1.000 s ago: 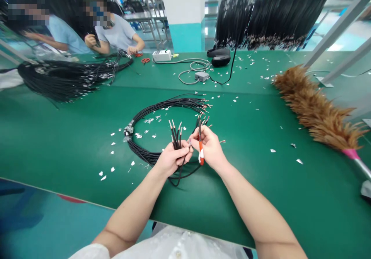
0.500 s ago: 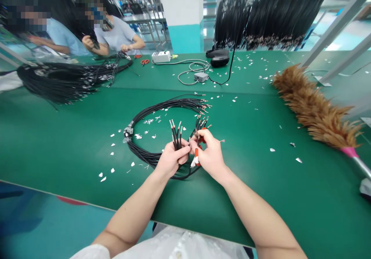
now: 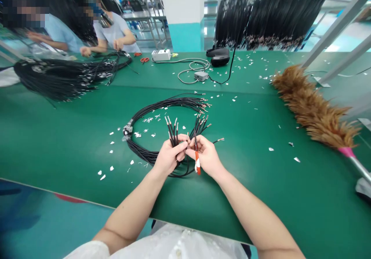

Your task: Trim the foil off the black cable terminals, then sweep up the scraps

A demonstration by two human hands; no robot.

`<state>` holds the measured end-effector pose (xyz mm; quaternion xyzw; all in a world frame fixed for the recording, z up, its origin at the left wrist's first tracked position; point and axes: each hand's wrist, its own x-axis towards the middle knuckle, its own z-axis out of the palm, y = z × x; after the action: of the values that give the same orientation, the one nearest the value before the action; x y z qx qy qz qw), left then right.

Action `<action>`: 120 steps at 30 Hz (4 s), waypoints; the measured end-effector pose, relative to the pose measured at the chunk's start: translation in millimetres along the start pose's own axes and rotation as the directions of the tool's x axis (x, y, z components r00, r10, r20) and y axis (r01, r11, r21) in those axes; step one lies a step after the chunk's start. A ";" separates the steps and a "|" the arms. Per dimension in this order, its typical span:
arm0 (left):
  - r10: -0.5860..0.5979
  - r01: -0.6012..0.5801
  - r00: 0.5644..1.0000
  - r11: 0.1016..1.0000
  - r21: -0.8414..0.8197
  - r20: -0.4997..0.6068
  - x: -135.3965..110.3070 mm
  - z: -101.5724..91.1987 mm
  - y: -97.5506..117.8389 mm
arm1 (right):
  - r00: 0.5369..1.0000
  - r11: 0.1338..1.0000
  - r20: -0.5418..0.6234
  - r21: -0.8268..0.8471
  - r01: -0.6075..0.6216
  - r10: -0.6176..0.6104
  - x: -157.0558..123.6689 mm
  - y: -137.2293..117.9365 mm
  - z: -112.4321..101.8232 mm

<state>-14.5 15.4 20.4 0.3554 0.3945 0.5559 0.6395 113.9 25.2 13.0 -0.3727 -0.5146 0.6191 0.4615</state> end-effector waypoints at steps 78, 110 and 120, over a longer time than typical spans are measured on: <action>0.022 -0.042 0.994 0.980 0.194 0.103 -5.1 6.8 -2.8 | 0.972 0.982 -0.160 -0.116 0.152 -0.169 9.2 -56.6 2.0; -0.063 0.062 0.998 0.997 0.040 0.022 -5.8 6.6 -3.9 | 0.959 0.980 -0.213 -0.096 0.172 -0.189 -2.5 -33.0 11.4; -0.122 0.122 0.992 0.992 0.013 0.042 -7.2 7.6 2.3 | 0.946 0.960 -0.220 -0.203 0.192 -0.236 8.2 -29.1 5.7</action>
<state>-9.3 8.5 26.6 0.3455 0.4047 0.5061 0.6787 111.6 32.7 42.7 -0.4271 -0.5454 0.4663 0.5502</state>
